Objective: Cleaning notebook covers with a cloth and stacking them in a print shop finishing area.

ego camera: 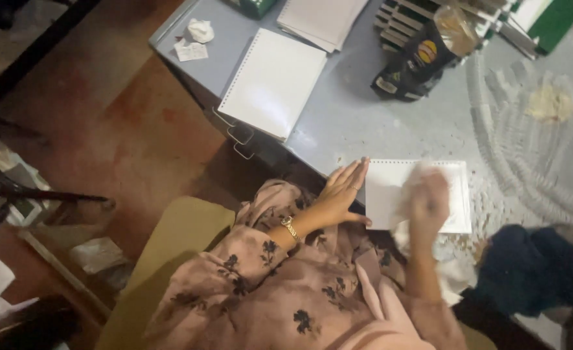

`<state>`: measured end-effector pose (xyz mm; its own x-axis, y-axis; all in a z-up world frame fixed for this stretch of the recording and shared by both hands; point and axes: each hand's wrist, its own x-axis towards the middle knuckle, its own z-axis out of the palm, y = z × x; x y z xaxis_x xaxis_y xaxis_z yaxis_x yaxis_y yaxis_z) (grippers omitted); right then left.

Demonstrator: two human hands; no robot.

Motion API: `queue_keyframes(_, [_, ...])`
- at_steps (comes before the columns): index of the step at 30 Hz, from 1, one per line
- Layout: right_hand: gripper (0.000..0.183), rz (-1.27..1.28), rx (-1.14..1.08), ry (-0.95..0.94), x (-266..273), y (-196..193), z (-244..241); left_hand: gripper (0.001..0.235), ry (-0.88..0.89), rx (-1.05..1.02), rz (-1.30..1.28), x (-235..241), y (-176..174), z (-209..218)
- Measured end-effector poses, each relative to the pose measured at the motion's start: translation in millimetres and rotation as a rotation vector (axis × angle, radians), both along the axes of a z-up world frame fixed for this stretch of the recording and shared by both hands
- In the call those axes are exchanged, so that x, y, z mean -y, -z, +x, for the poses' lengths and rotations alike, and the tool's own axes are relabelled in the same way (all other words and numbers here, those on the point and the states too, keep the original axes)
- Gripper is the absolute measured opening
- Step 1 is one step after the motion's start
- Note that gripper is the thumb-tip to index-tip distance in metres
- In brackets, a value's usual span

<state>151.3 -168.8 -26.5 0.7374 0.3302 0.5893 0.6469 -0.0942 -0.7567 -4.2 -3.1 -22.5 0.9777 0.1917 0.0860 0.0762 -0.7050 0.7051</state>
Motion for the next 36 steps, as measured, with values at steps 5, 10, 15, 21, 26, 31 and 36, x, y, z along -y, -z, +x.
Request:
queue_keyframes(5, [0.040, -0.342, 0.280, -0.161, -43.2, 53.0, -46.2, 0.144, 0.008, -0.057, 0.116, 0.4, -4.1, -0.2])
queue_keyframes(10, [0.025, -0.535, 0.281, -0.099, -44.4, 33.3, -46.7, 0.153, -0.029, -0.096, 0.063, 2.3, -9.1, 0.5])
queue_keyframes(15, [0.048, -0.698, 0.258, -0.181, -20.4, 60.9, -17.1, 0.146, -0.034, -0.081, 0.024, 2.7, -22.8, -2.3])
queue_keyframes(21, [0.027, -0.538, -0.294, 0.192, -28.6, -34.2, -6.7, 0.136, -0.014, -0.037, -0.029, 4.7, 7.0, 3.2])
queue_keyframes(26, [0.017, 0.038, -0.673, 0.360, 0.9, -3.3, 63.8, 0.145, -0.066, 0.021, 0.286, 5.7, 17.1, 2.7])
queue_keyframes(31, [0.010, -0.190, -0.547, 0.309, -25.3, 4.3, 13.2, 0.138, -0.029, 0.052, 0.115, 2.6, 6.8, 0.7])
queue_keyframes(36, [0.035, -0.548, 0.273, -0.076, -40.5, 44.2, -34.7, 0.153, -0.017, -0.061, 0.082, 3.7, 10.4, 6.0])
